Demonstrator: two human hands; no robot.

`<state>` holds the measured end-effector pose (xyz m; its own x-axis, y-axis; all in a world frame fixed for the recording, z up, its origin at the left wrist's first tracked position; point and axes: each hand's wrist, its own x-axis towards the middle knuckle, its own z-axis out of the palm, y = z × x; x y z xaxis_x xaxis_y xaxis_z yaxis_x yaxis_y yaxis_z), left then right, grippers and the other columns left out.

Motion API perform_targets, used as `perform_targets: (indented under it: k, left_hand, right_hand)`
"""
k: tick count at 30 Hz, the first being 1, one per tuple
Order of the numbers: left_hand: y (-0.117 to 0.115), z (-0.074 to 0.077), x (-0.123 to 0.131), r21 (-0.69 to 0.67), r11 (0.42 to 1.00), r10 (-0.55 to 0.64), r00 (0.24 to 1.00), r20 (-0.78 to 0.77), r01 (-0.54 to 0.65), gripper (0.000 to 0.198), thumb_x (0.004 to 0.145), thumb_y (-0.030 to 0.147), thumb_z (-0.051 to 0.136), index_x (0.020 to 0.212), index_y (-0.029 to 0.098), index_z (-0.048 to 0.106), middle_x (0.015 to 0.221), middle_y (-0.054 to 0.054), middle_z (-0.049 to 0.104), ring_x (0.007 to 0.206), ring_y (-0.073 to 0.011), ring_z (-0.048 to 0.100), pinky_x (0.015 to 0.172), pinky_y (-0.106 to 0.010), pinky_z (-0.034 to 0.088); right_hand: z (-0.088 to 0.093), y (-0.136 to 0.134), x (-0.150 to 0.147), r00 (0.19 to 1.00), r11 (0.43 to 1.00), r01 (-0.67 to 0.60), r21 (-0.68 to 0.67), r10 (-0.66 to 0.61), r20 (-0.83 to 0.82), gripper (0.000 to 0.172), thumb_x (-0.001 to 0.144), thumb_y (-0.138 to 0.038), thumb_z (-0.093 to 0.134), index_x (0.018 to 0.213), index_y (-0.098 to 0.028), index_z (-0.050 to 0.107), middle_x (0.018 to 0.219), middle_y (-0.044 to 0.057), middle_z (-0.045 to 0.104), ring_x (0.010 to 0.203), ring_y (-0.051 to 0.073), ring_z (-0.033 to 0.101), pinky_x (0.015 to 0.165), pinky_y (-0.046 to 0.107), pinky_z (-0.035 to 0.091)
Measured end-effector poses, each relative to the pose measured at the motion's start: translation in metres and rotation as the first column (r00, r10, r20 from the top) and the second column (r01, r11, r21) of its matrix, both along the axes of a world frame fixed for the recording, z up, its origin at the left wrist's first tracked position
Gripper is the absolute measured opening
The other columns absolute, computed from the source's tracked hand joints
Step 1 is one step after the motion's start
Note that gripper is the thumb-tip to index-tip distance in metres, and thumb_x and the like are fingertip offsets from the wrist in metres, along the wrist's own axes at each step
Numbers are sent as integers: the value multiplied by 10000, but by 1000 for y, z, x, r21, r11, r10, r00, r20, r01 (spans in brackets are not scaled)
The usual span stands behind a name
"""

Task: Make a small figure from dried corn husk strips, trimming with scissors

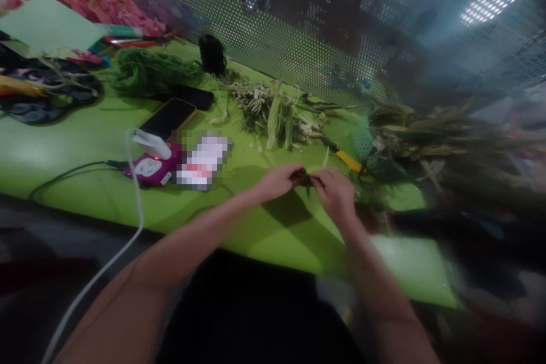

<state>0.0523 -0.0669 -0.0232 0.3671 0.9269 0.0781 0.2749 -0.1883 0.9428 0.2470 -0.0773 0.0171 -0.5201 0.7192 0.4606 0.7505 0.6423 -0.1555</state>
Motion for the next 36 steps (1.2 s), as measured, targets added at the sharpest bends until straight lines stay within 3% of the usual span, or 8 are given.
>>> perform_targets:
  k: [6, 14, 17, 21, 24, 27, 31, 36]
  left_hand:
    - [2, 1, -2, -148, 987, 78, 986, 150, -55, 124, 868, 249, 563, 897, 156, 639, 860, -48, 678, 762, -148, 596, 740, -330, 479]
    - [-2, 10, -1, -178, 983, -30, 995, 99, 47, 184, 886, 232, 536, 944, 159, 694, 956, -79, 738, 801, -159, 618, 799, -351, 485]
    - [-1, 10, -1, -185, 983, 2, 997, 72, 11, 206, 892, 211, 508, 922, 156, 705, 880, -63, 731, 749, -153, 599, 788, -348, 474]
    - [2, 4, -3, -155, 987, 58, 996, 62, -47, 212, 891, 252, 522, 809, 160, 694, 743, -32, 683, 696, -149, 559, 746, -332, 466]
    - [3, 0, -2, -146, 989, 43, 997, 63, -33, 192, 881, 248, 539, 808, 161, 694, 770, -34, 687, 728, -155, 574, 769, -339, 468]
    - [1, -1, 1, -136, 990, 37, 998, 53, -29, 186, 883, 239, 537, 833, 167, 700, 813, -40, 693, 757, -167, 590, 772, -343, 471]
    - [-3, -1, 3, -76, 996, 50, 999, -7, -50, 185, 882, 227, 524, 804, 173, 682, 773, -32, 678, 713, -163, 576, 702, -311, 458]
    - [-7, 3, 2, 51, 995, 86, 989, -118, -80, 229, 885, 267, 505, 745, 194, 671, 630, -12, 614, 598, -145, 512, 603, -270, 400]
  right_hand:
    - [7, 2, 1, 936, 992, -55, -115, 12, -351, 153, 925, -276, 613, 1047, -221, 686, 955, 59, 704, 860, 194, 642, 760, 324, 515]
    - [0, -1, -3, 919, 986, -60, -155, -7, -395, 121, 899, -268, 633, 997, -234, 694, 939, 47, 705, 824, 183, 649, 760, 334, 526]
    - [1, 3, 2, 819, 980, 42, -195, -146, -554, 217, 843, -313, 692, 1039, -226, 662, 989, 46, 664, 759, 157, 615, 726, 317, 519]
    - [3, 14, 10, 653, 894, 32, -446, -357, -668, 203, 814, -401, 692, 846, -208, 637, 758, -1, 614, 633, 132, 538, 598, 269, 459]
    - [1, 20, 9, 655, 737, -173, -653, -409, -635, 303, 812, -489, 660, 732, -198, 640, 633, -14, 573, 553, 120, 491, 533, 257, 411]
    - [-4, 19, 2, 641, 634, -304, -711, -417, -645, 327, 737, -500, 737, 850, -196, 691, 703, -6, 633, 602, 127, 545, 567, 262, 440]
    - [-10, 14, -8, 632, 601, -323, -731, -438, -639, 517, 568, -344, 879, 1021, -205, 672, 803, -2, 695, 727, 156, 630, 675, 288, 498]
    - [-15, 12, -12, 633, 638, -265, -723, -450, -629, 342, 626, -322, 826, 899, -200, 661, 821, 8, 694, 726, 151, 619, 669, 285, 495]
